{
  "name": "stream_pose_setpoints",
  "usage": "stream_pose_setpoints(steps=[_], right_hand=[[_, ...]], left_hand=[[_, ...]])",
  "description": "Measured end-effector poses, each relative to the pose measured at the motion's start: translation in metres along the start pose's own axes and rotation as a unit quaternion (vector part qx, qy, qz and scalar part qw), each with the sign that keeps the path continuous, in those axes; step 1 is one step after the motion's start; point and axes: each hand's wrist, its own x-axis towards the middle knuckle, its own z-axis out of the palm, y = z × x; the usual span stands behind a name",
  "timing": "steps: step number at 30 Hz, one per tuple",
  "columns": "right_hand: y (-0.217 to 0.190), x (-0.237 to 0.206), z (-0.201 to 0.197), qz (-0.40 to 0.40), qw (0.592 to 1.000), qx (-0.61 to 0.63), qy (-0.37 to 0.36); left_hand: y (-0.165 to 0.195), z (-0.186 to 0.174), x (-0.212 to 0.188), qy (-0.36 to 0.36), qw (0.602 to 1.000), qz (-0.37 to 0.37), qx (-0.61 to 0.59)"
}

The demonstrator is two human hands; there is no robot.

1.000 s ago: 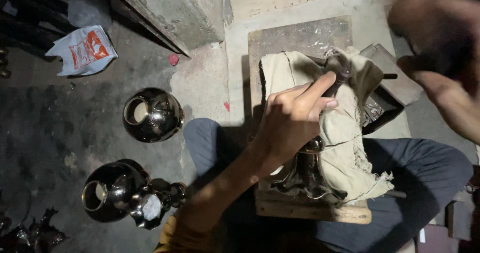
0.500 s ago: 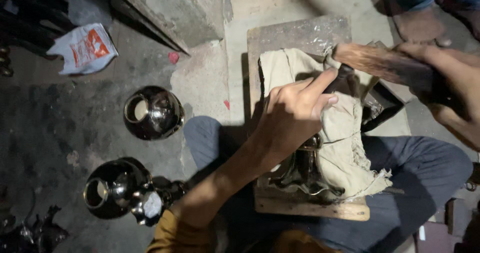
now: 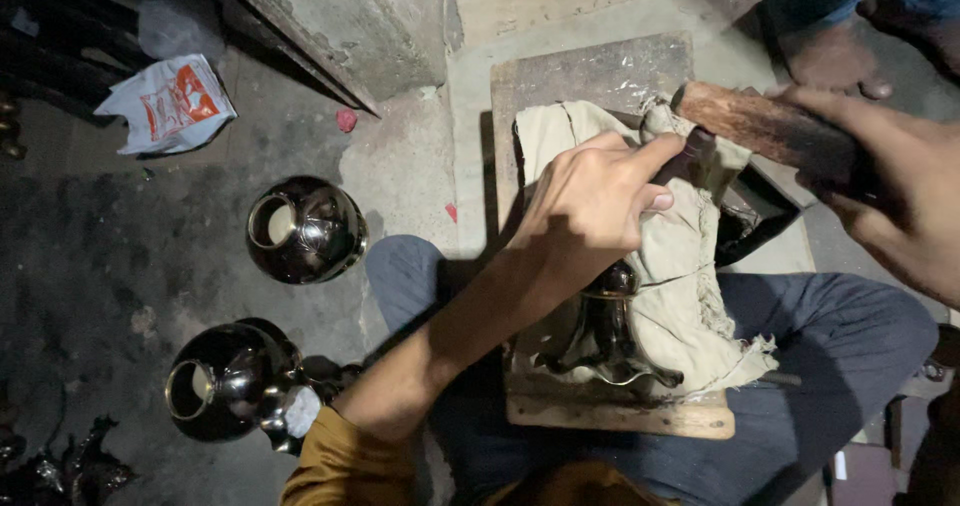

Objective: The person holds a dark metal decorative object on a cloth-covered wooden block and repeatedly strikes it with a hammer. The person rotates the object to work on different sections while maintaining a steady rhythm of hammer blows.

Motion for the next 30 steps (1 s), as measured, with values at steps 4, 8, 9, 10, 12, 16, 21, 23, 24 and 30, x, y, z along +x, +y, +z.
stream_pose_setpoints(steps=[4,8,9,10,12,16,21,23,24,30], right_hand=[[0.018,0.006,0.021,0.385,0.922,0.005,0.034],[0.049,-0.020,0.031,0.241,0.969,0.006,0.049],[0.051,-0.028,0.033,0.226,0.972,0.030,0.063],[0.050,-0.035,0.035,0.211,0.973,0.055,0.076],[0.040,-0.042,0.035,0.179,0.973,0.106,0.101],[0.009,-0.036,0.026,0.067,0.993,-0.092,-0.026],[-0.013,-0.028,0.027,0.094,0.995,0.004,0.025],[-0.016,-0.031,0.028,0.114,0.992,0.025,0.047],[-0.017,-0.032,0.029,0.180,0.973,0.095,0.108],[-0.027,-0.039,0.037,0.176,0.972,0.064,0.140]], left_hand=[[-0.009,0.005,0.009,-0.077,0.996,-0.012,0.036],[-0.016,0.016,0.018,-0.158,0.986,-0.055,0.029],[-0.018,0.019,0.021,-0.178,0.982,-0.059,0.034],[-0.020,0.022,0.023,-0.199,0.977,-0.065,0.038],[-0.022,0.029,0.030,-0.220,0.972,-0.058,0.050],[-0.023,0.043,0.042,-0.301,0.942,-0.104,0.102],[-0.022,0.044,0.046,-0.284,0.948,-0.060,0.129],[-0.019,0.043,0.046,-0.286,0.947,-0.065,0.132],[-0.018,0.042,0.047,-0.283,0.949,-0.070,0.124],[-0.014,0.035,0.052,-0.320,0.943,-0.070,0.058]])
